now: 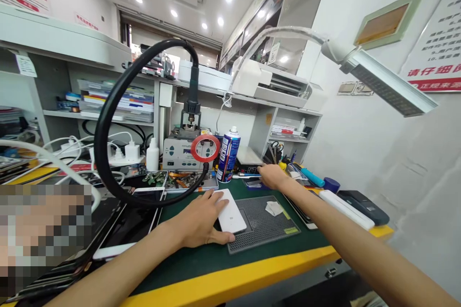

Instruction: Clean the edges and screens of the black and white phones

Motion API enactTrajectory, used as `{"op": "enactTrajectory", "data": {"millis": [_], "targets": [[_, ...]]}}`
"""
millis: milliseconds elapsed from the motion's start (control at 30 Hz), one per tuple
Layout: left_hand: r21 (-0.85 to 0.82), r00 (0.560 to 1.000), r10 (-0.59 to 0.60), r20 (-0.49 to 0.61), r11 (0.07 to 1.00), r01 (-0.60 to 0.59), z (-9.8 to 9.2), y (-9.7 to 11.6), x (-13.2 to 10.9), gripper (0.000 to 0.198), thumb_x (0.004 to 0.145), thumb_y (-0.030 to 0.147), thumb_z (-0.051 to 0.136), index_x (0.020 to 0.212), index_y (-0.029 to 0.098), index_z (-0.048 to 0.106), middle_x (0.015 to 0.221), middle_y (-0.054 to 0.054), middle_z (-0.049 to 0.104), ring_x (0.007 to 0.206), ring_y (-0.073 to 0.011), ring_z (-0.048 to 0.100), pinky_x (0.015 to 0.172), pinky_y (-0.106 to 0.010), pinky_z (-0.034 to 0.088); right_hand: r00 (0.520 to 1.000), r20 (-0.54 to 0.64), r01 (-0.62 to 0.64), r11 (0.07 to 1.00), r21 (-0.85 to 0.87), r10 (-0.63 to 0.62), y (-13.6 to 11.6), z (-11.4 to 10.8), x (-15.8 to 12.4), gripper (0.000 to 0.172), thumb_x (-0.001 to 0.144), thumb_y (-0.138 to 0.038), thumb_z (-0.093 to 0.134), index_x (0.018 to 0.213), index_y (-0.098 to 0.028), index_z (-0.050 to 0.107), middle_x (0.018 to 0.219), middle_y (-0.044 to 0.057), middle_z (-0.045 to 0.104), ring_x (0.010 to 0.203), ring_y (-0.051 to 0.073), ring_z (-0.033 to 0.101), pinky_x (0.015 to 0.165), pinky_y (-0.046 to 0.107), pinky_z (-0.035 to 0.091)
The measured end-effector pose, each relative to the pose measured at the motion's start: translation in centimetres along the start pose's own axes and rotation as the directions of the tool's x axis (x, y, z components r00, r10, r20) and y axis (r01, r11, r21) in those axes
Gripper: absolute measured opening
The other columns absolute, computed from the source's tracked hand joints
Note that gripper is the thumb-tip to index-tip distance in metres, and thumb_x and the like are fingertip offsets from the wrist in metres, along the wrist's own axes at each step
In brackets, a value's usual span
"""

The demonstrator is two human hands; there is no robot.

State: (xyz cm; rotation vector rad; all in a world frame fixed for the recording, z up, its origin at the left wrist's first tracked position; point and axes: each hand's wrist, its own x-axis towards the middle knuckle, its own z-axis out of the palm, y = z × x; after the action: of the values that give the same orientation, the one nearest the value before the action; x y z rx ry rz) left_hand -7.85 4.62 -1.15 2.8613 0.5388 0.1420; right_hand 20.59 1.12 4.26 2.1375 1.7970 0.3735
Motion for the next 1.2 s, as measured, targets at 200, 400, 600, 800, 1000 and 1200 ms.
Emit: {"op": "enactTrajectory", "data": {"millis": [200, 400, 600, 800, 1000, 1200], "targets": [[0.003, 1.000, 0.006, -0.012, 1.000, -0.006, 0.4, -0.3, 0.1, 0.101, 0.075, 0.087, 0.041, 0.150, 0.020, 0.036, 0.157, -0.016, 0.030, 0.141, -0.0456, 0.025, 0.110, -0.058, 0.031, 0.993, 0.112, 0.028, 0.992, 0.126, -0.042, 0.6, -0.5, -2.0, 0.028, 0.089, -0.031, 0.057, 0.103, -0.010, 0.071, 0.108, 0.020, 0.070, 0.105, 0.033, 0.066, 0.086, 0.040, 0.049], [-0.042, 0.999, 0.006, -0.053, 0.999, -0.008, 0.7, -0.7, 0.0, 0.101, 0.073, 0.087, 0.044, 0.148, 0.021, 0.038, 0.153, -0.018, 0.034, 0.136, -0.0461, 0.032, 0.105, -0.058, 0.036, 0.930, 0.354, -0.017, 0.952, 0.304, -0.096, 0.3, -1.2, -5.2, 0.045, 0.079, -0.055, 0.063, 0.094, -0.014, 0.072, 0.078, 0.010, 0.072, 0.060, 0.022, 0.068, 0.056, 0.029, 0.049], [-0.128, 0.993, 0.024, -0.119, 0.991, -0.040, 0.9, -0.9, 0.0, 0.101, 0.070, 0.083, 0.055, 0.147, 0.022, 0.036, 0.148, -0.018, 0.036, 0.134, -0.0425, 0.035, 0.105, -0.053, 0.037, 0.961, 0.261, -0.008, 0.937, 0.350, -0.089, -1.0, -0.6, -6.8, 0.026, 0.077, -0.026, 0.063, 0.099, -0.012, 0.067, 0.094, 0.013, 0.070, 0.081, 0.025, 0.067, 0.065, 0.028, 0.046], [-0.188, 0.982, -0.016, -0.190, 0.982, -0.020, 0.7, -0.5, 0.2, 0.103, 0.063, 0.077, 0.067, 0.146, 0.024, 0.035, 0.134, -0.014, 0.043, 0.120, -0.0378, 0.048, 0.096, -0.047, 0.045, 0.987, 0.127, 0.038, 0.917, 0.398, -0.096, -1.3, -0.4, -6.5, 0.018, 0.070, -0.010, 0.060, 0.088, -0.010, 0.066, 0.098, 0.017, 0.069, 0.091, 0.028, 0.063, 0.070, 0.029, 0.042], [-0.210, 0.984, -0.014, -0.176, 0.977, -0.023, 0.3, -0.2, 0.2, 0.101, 0.063, 0.072, 0.069, 0.146, 0.027, 0.033, 0.132, -0.012, 0.043, 0.113, -0.0353, 0.052, 0.088, -0.043, 0.050, 0.976, 0.006, 0.171, 0.786, 0.595, -0.217, -4.0, -2.2, -4.4, 0.015, 0.079, -0.020, 0.055, 0.090, -0.015, 0.064, 0.079, 0.005, 0.071, 0.068, 0.016, 0.064, 0.056, 0.022, 0.041], [-0.241, 0.985, -0.017, -0.173, 0.970, -0.025, 0.3, -0.4, 0.1, 0.096, 0.063, 0.071, 0.071, 0.140, 0.026, 0.036, 0.130, -0.011, 0.045, 0.117, -0.0360, 0.052, 0.091, -0.045, 0.049, 0.946, -0.121, 0.304, 0.698, 0.648, -0.301, -7.8, -3.2, -2.5, 0.022, 0.089, -0.030, 0.050, 0.087, -0.015, 0.066, 0.071, 0.003, 0.069, 0.063, 0.015, 0.063, 0.054, 0.022, 0.040]]}}
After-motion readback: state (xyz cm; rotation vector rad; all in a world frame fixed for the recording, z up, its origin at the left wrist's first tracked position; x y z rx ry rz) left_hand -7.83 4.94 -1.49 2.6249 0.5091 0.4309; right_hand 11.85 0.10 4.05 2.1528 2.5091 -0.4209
